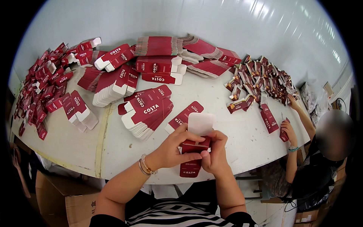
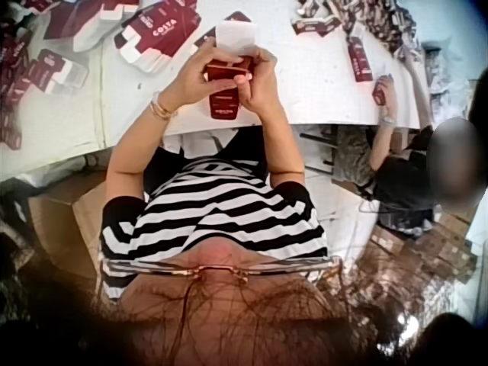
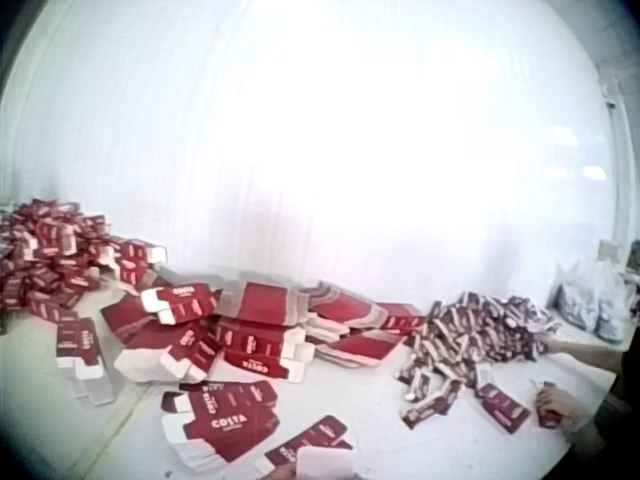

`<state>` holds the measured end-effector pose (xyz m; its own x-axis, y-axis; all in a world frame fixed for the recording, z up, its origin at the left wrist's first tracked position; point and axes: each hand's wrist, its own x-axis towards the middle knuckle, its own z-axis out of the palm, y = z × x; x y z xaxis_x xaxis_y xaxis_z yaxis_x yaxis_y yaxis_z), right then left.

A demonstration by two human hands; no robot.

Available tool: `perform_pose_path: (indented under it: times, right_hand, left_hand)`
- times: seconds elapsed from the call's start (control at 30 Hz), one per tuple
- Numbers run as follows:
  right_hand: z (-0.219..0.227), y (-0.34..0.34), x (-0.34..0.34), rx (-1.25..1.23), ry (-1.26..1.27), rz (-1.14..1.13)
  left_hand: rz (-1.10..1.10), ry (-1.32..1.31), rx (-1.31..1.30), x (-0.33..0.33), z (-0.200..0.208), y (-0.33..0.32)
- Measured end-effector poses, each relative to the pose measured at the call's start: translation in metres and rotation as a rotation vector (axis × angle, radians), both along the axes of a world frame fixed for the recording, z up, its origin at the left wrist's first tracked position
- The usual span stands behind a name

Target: The person folds flat red cardboard pieces into small rectangular boxes by hand. They repeatedly pick up a piece, fold the sides, and tuck the flaps to form the box structure. The finished boxes are placed into a pile on the table.

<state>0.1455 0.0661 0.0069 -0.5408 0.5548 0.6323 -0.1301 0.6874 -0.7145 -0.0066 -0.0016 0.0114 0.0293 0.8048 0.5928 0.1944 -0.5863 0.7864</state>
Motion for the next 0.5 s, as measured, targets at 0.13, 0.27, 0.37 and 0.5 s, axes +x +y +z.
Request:
perform_pose_path:
  times: [0.13,0.27,0.37,0.5]
  right_hand:
    - [0.025,0.027,0.007,-0.141,0.013,-0.056]
    - [0.037,0.032,-0.004,-0.944,-0.017,0.511]
    - [0.044,0.030,0.001,-0.941,-0.014,0.718]
    - [0.051,0.028,0.004,-0.830,-0.129,0.706]
  left_hand:
    - [-0.076,-0.004,-0.098,0.000,-0.005,0.001]
    - [-0.102,0.033,-0.146,0.004,-0.002,0.000]
    - [-0.104,0.115,-0.147,0.001,-0.004,0.001]
    - [-0.164,-0.060,-0.253,0.005,-0.002,-0.001]
